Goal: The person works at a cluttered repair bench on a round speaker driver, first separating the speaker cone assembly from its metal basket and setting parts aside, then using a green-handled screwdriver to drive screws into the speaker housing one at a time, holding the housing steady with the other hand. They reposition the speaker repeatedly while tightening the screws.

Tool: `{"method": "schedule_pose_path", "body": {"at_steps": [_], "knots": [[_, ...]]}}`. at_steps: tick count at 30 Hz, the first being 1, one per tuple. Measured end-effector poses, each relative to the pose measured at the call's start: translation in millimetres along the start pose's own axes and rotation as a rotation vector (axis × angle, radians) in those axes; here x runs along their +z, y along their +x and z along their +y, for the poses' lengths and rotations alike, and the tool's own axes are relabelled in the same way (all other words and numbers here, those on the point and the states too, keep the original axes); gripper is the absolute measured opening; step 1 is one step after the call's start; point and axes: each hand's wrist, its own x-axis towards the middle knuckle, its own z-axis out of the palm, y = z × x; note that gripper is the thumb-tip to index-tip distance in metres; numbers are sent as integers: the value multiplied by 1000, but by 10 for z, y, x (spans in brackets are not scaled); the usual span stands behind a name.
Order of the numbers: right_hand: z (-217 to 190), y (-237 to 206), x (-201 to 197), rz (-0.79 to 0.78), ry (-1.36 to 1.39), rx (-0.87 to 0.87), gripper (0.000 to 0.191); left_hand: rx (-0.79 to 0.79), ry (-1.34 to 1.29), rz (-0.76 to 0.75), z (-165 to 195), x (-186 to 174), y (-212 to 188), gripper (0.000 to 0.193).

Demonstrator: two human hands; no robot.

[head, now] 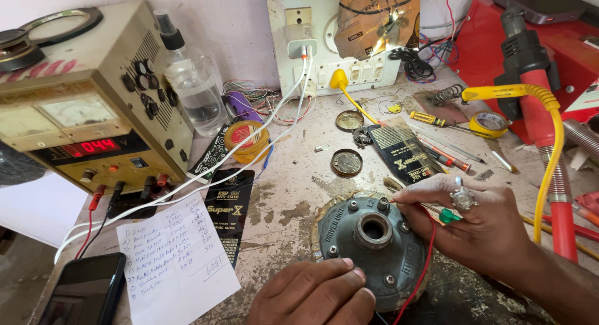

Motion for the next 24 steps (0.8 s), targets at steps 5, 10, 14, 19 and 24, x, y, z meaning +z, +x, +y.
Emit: {"method": "schedule_pose_path", "body": {"at_steps": [5,10,14,19,24], "knots": [[-6,8,-13,-39,62,45,22,-31,-44,6,21,-2,-7,21],[16,21,-104,-22,-49,-88,21,5,-104,61,-5,-132,66,20],[112,29,-194,-59,-97,-251,19,26,-298,-195,-104,-442,141,23],[400,66,-439,-578,181,-283,17,-214,-653,-657,-94,-678,212,38],[644,57,-573,-911,182,-157,13,-536,-456,-437,59,-786,469,55]]}}
